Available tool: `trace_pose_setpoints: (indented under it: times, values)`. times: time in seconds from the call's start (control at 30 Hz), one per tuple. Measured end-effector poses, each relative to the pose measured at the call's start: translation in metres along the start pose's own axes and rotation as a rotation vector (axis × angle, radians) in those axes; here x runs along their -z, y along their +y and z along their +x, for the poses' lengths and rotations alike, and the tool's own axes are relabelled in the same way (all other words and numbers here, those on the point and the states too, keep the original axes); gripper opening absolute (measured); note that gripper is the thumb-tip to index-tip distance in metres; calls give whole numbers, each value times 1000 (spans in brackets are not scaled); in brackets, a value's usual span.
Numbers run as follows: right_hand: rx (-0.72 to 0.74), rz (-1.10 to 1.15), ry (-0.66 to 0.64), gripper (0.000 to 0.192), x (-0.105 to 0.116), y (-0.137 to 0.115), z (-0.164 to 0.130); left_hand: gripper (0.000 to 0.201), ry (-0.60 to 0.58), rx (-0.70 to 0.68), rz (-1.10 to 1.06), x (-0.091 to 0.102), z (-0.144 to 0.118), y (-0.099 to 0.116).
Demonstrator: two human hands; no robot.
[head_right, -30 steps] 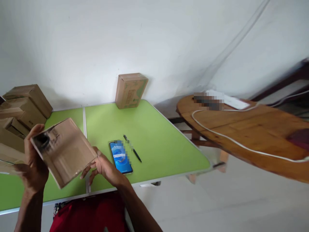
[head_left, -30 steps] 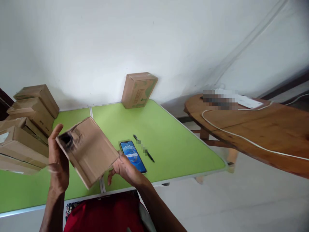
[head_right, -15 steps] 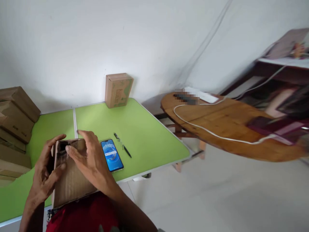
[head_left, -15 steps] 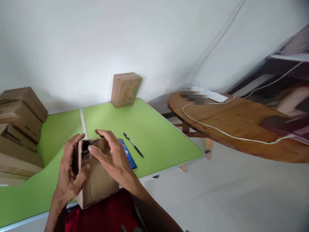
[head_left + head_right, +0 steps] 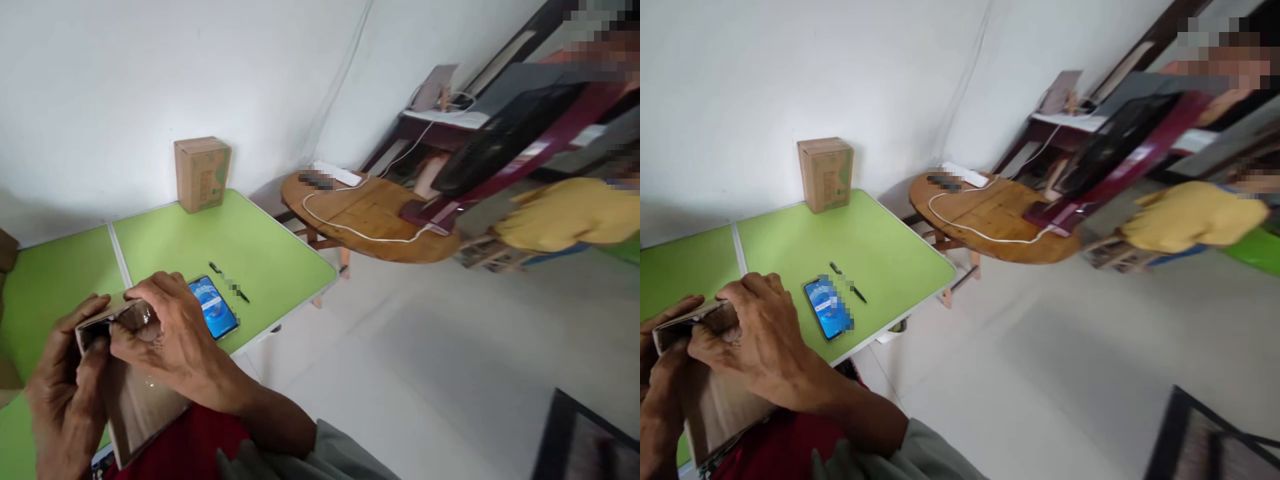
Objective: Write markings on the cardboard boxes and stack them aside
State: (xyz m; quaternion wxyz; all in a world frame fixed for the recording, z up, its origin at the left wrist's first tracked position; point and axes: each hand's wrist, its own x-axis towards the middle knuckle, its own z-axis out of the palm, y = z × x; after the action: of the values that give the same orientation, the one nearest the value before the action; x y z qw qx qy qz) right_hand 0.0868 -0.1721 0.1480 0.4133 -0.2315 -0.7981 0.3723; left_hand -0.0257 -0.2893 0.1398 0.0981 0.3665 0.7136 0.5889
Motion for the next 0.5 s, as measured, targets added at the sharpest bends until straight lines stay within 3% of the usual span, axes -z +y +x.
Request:
trace_pose_setpoints:
  times: [0.17,0.23,0.37,0.5]
  values:
    - [-19,253,-18,45,29,35,1,40,10,27,-7,0,10,-3]
    - [-209,133,42,46,48,66,1,45,41,42,-35,1,16,-8]
    - [-722,-390,-9,11,77,134,-6,52,25,136,-156,0,24,-15]
    - [-861,-431,-5,13,84,175,-15,52,16,150,-200,0,26,-14]
